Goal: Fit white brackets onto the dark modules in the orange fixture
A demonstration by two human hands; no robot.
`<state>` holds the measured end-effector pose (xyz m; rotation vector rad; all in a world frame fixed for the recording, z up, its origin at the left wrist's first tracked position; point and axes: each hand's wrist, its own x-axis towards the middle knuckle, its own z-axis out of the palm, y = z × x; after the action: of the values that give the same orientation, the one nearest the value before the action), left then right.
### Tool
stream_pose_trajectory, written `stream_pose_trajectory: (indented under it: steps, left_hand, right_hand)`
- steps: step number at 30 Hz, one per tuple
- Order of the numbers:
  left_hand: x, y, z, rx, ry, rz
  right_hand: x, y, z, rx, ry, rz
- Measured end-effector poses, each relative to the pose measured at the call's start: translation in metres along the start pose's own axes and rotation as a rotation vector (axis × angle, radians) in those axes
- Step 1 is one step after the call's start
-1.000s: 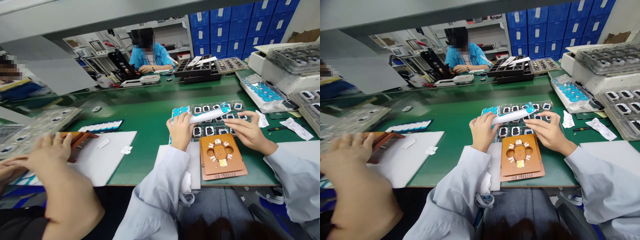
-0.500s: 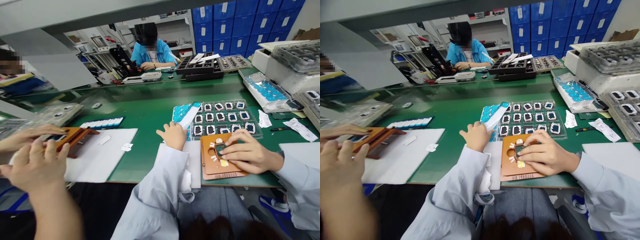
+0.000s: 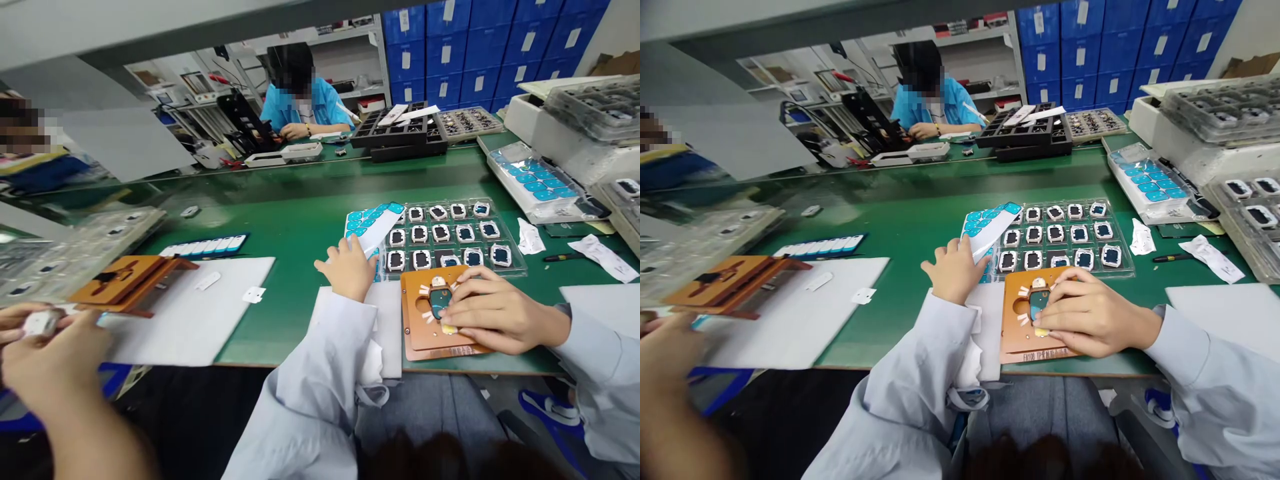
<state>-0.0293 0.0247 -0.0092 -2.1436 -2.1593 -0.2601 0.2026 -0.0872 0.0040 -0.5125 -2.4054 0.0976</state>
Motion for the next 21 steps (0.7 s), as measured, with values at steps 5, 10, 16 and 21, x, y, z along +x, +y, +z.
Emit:
stream_pose_trajectory:
  steps: [5,10,16,21]
  left_hand:
    - [0.002,0.002,-0.006,-0.065,0.024,0.198]
    - [0.005,0.010,-0.001,-0.142,-0.101,0.695]
    - [0.008,0.012,0.011,-0.184,-0.186,0.852]
    - [0.013,0.011,0.013,-0.239,-0.179,0.869]
  right_hand:
    - [-0.002,0.001,0.001,-0.023,0.089,0.000]
    - [-0.004,0.003,0.000,-0.029,0.128,0.038]
    - [-0.004,0.006,0.002,-0.072,0.176,0.053]
    - [-0.003,0.009,0.000,-0.126,0.265,0.116]
